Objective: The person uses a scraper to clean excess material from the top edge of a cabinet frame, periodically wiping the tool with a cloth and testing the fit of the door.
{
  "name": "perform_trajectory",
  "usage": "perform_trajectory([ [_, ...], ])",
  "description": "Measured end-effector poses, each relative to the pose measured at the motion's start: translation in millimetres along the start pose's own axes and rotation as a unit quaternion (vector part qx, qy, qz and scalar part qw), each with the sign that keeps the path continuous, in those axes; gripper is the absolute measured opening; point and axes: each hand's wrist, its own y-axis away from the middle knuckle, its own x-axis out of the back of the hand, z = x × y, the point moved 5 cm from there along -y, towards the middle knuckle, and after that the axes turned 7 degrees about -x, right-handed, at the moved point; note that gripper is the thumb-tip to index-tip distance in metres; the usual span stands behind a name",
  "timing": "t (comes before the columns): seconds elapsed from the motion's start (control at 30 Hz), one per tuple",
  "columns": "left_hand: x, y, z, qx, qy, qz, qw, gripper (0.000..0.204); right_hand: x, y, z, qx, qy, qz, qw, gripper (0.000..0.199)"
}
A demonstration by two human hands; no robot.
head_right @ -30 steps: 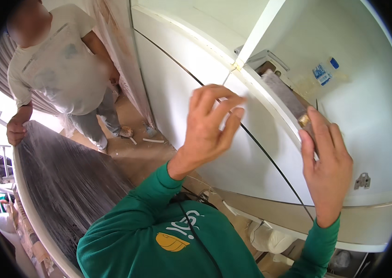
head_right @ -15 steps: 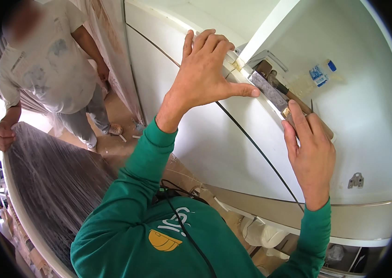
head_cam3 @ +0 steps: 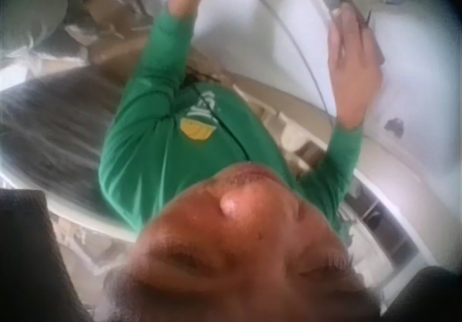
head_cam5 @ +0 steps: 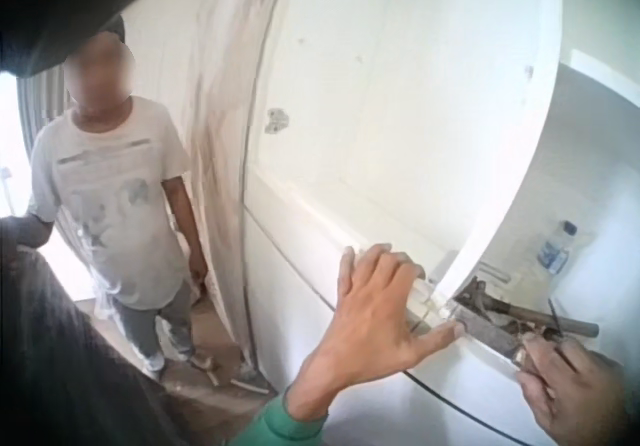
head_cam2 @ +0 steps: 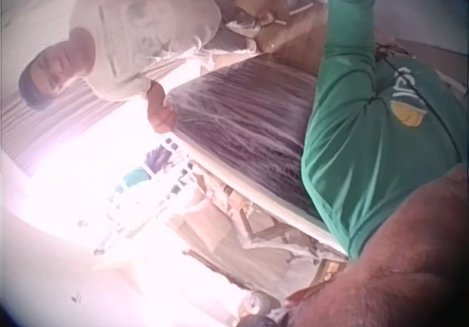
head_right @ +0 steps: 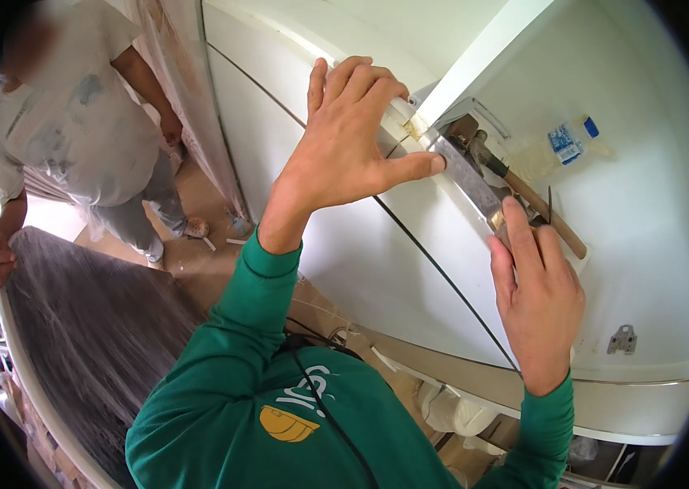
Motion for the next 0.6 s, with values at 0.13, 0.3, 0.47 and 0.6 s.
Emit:
perform_trajectory([
  [0.13, 0.6, 1.4, 0.9, 0.01, 0.013, -0.006, 1.0, 0.089, 0.5, 9.8, -1.7, -0.016, -0.004, 0.008, 1.0, 0.053],
  [0.3, 0.0, 1.6, -0.1, 0.004, 0.014, 0.009, 1.0, 0.084, -1.5, 6.5, -2.6, -0.008, -0.002, 0.004, 1.0, 0.054],
  [0.47, 4.9, 0.9, -3.0, 0.004, 0.028, 0.003, 1.0, 0.077, -4.7, -1.6, -7.7, -0.001, -0.005, -0.006, 1.0, 0.053],
  [0.6, 3.7, 2.1, -1.0, 0.014, 0.043, 0.001, 0.999, 0.071, 3.9, 6.6, -9.6, -0.023, -0.001, -0.018, 1.0, 0.051],
])
